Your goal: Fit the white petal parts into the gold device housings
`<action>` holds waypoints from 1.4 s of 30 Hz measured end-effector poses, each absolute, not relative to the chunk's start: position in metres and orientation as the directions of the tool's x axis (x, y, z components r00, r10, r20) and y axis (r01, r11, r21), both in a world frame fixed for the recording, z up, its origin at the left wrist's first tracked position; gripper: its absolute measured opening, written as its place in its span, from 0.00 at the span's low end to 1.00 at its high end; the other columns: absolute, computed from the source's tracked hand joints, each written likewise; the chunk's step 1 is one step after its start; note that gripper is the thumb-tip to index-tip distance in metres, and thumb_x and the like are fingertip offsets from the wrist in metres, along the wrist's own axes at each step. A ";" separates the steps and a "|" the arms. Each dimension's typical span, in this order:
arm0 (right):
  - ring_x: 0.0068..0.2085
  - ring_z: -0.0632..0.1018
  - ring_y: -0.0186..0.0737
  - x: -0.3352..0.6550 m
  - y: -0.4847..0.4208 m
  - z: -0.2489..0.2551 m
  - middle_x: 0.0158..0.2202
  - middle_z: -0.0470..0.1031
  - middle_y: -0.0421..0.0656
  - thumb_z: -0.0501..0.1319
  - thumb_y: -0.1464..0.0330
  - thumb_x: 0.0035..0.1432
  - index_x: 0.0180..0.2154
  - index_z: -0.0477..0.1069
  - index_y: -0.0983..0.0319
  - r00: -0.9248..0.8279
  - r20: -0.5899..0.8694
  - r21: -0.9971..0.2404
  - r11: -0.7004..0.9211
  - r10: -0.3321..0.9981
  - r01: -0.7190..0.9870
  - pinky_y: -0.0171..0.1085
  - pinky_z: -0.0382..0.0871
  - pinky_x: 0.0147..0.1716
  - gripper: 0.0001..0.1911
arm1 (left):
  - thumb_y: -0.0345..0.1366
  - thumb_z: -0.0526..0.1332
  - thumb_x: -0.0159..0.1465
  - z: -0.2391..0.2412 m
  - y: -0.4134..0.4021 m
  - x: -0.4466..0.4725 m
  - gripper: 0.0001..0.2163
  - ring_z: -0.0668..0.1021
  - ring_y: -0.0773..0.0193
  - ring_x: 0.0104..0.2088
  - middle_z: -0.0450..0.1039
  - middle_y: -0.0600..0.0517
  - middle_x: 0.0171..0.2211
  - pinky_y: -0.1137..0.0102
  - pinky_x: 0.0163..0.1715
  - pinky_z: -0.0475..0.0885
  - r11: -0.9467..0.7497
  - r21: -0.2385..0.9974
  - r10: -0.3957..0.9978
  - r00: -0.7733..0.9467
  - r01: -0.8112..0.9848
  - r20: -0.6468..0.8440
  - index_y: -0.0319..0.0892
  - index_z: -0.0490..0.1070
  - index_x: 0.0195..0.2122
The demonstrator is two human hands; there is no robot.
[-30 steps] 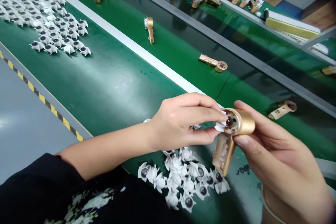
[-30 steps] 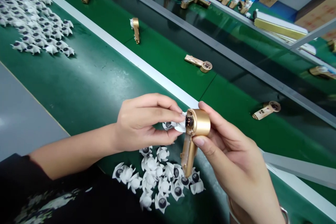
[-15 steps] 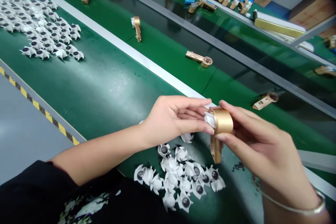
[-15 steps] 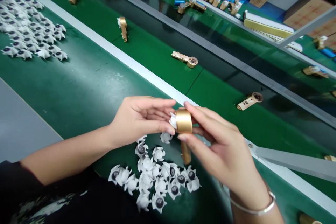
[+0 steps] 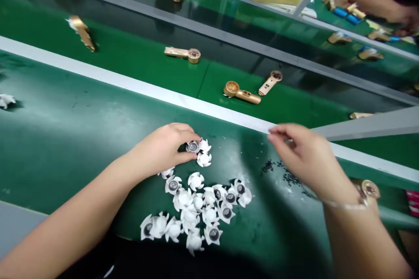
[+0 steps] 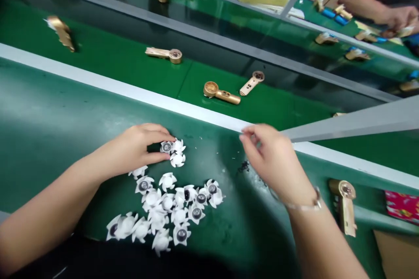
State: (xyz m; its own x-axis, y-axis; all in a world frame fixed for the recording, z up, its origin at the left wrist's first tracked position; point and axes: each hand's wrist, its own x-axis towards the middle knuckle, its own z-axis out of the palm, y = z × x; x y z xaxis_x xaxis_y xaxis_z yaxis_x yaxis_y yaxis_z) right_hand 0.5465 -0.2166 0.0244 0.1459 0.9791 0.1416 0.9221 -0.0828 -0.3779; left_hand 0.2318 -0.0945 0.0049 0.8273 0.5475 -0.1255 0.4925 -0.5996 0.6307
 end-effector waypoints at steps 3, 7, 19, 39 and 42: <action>0.28 0.77 0.37 0.541 -0.285 0.009 0.32 0.78 0.42 0.60 0.66 0.65 0.39 0.74 0.60 0.192 0.122 -0.442 -0.120 0.974 0.889 0.35 0.72 0.27 0.05 | 0.40 0.61 0.66 0.007 -0.097 0.234 0.17 0.82 0.56 0.44 0.79 0.46 0.49 0.63 0.44 0.76 -0.629 0.578 0.574 0.812 0.520 -0.106 0.43 0.77 0.54; 0.37 0.79 0.40 0.527 -0.323 -0.013 0.38 0.78 0.45 0.60 0.71 0.66 0.38 0.72 0.61 0.265 0.237 -0.411 -0.150 0.935 0.899 0.38 0.75 0.36 0.03 | 0.42 0.59 0.68 0.006 -0.097 0.230 0.19 0.81 0.53 0.46 0.79 0.44 0.50 0.60 0.45 0.76 -0.701 0.452 0.603 0.797 0.552 -0.037 0.41 0.76 0.57; 0.43 0.80 0.45 0.524 -0.317 -0.012 0.44 0.78 0.52 0.59 0.74 0.68 0.45 0.76 0.69 -0.082 0.216 -0.203 0.127 0.973 0.971 0.43 0.79 0.46 0.08 | 0.47 0.65 0.65 -0.007 -0.109 0.209 0.17 0.76 0.61 0.36 0.76 0.46 0.48 0.68 0.32 0.73 -0.547 0.527 0.760 0.650 0.651 -0.015 0.44 0.76 0.51; 0.34 0.74 0.31 0.437 -0.223 0.068 0.36 0.73 0.39 0.57 0.74 0.67 0.37 0.70 0.58 -0.147 0.174 -0.707 0.227 0.974 0.670 0.30 0.69 0.32 0.06 | 0.34 0.72 0.54 0.051 -0.144 0.240 0.12 0.78 0.70 0.27 0.78 0.55 0.30 0.76 0.29 0.75 -0.414 0.841 0.744 0.662 0.349 0.091 0.41 0.78 0.40; 0.32 0.75 0.31 0.429 -0.217 0.067 0.35 0.74 0.39 0.58 0.73 0.66 0.37 0.71 0.58 -0.132 0.169 -0.742 0.214 0.977 0.635 0.31 0.69 0.30 0.05 | 0.33 0.73 0.52 0.056 -0.146 0.241 0.12 0.78 0.71 0.26 0.76 0.57 0.27 0.77 0.29 0.75 -0.374 0.881 0.771 0.624 0.289 0.123 0.40 0.78 0.38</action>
